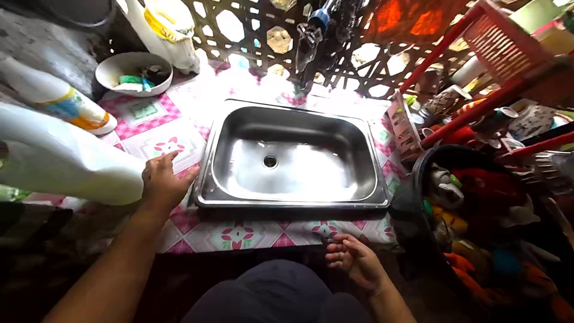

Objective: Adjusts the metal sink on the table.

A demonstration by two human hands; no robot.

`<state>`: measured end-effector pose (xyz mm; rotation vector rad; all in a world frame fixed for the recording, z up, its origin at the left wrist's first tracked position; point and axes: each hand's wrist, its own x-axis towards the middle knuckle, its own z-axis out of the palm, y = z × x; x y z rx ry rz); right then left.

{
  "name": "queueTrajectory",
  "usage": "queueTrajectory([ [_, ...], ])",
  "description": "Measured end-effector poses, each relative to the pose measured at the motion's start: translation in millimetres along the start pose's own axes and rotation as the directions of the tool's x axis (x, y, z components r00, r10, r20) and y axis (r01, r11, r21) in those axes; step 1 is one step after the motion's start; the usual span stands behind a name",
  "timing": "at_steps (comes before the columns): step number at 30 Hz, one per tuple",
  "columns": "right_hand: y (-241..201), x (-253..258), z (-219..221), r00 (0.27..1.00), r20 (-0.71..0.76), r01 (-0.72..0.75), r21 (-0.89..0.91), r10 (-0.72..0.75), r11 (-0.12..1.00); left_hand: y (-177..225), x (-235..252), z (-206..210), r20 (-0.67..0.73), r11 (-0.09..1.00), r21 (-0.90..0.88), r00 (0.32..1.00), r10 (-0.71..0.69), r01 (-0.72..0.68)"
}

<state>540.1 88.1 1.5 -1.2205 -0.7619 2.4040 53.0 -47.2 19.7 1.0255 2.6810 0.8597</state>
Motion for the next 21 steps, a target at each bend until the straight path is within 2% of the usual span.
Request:
queueTrajectory([
  [2,4,0,-2,0.997,0.063,-0.027,-0.172,0.039,0.985,-6,-23,-5,-0.048,0.999,-0.021,0.998,-0.037,0.036],
  [4,-4,4,-2,0.985,0.165,0.019,-0.38,0.047,0.925,-9,-50,-9,-0.127,0.998,-0.047,0.991,-0.05,0.044],
  [6,-19,11,-3,0.939,0.328,0.101,-0.544,0.101,0.833,-5,-85,-14,-0.197,0.994,-0.079,0.976,-0.092,0.078],
  [8,-27,23,-3,0.883,0.425,0.146,-0.652,0.198,0.744,-6,-121,-11,-0.286,0.987,-0.124,0.949,-0.135,0.103],
  [12,-20,48,2,0.798,0.512,0.177,-0.701,0.316,0.691,-7,-196,5,-0.388,0.976,-0.16,0.899,-0.202,0.151],
  [16,-5,55,13,0.697,0.584,0.216,-0.725,0.417,0.654,-14,-261,17,-0.414,0.943,-0.201,0.849,-0.327,0.264],
  [21,18,47,43,0.549,0.531,0.352,-0.847,0.645,0.398,-41,-321,16,-0.404,0.85,-0.358,0.757,-0.514,0.386],
])
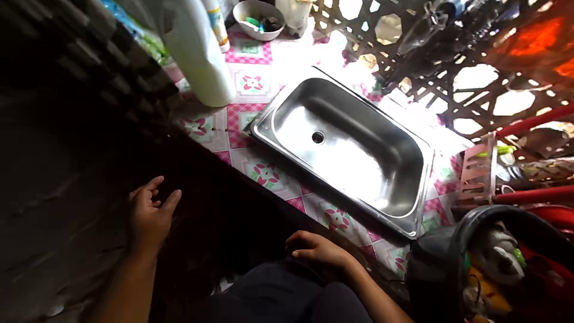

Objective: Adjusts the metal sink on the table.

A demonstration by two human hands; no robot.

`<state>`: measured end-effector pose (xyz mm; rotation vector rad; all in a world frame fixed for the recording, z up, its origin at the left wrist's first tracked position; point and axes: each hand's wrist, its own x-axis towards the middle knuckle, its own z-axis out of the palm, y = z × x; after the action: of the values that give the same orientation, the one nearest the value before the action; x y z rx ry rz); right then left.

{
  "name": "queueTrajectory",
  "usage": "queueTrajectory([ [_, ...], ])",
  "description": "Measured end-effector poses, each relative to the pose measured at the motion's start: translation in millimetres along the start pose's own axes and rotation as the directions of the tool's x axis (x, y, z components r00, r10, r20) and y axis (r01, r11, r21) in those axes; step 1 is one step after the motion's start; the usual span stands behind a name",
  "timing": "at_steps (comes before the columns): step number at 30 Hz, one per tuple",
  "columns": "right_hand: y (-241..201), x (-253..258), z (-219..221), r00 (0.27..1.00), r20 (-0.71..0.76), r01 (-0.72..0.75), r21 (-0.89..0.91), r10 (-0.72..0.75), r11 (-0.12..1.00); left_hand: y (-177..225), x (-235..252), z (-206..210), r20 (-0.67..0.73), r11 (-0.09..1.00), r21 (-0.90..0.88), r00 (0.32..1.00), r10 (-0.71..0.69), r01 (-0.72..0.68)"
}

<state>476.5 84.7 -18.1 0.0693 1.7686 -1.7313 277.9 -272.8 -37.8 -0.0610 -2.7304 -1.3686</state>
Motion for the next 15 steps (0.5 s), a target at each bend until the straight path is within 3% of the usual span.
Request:
queueTrajectory([
  [4,12,45,26,0.981,0.096,-0.149,-0.17,0.166,0.974,-33,-4,-15,0.012,0.976,-0.174,0.991,-0.132,0.132],
  [7,55,102,46,0.934,0.084,-0.299,-0.352,0.348,0.887,-68,5,-10,0.011,0.97,-0.209,0.992,-0.124,0.124],
  [9,80,125,56,0.88,0.087,-0.368,-0.5,0.468,0.784,-96,6,5,-0.026,0.989,-0.15,1.0,0.008,-0.012],
  [10,71,123,65,0.848,0.037,-0.408,-0.591,0.528,0.696,-111,9,15,-0.078,0.983,-0.111,0.987,0.138,-0.146],
  [11,46,116,85,0.755,-0.193,-0.597,-0.599,0.627,0.534,-125,16,29,-0.15,0.95,-0.07,0.945,0.291,-0.304],
  [12,40,100,86,0.747,-0.29,-0.619,-0.633,0.599,0.465,-141,25,45,-0.218,0.896,-0.036,0.879,0.424,-0.442],
  [13,57,67,92,0.835,-0.388,-0.547,-0.659,0.389,0.517,-158,28,60,-0.252,0.843,0.0,0.816,0.52,-0.538],
  [14,79,42,96,0.865,-0.498,-0.434,-0.677,0.063,0.594,-173,31,77,-0.276,0.791,0.032,0.755,0.595,-0.611],
  [15,95,35,92,0.828,-0.532,-0.324,-0.712,-0.178,0.623,-186,35,96,-0.283,0.745,0.052,0.706,0.65,-0.665],
])
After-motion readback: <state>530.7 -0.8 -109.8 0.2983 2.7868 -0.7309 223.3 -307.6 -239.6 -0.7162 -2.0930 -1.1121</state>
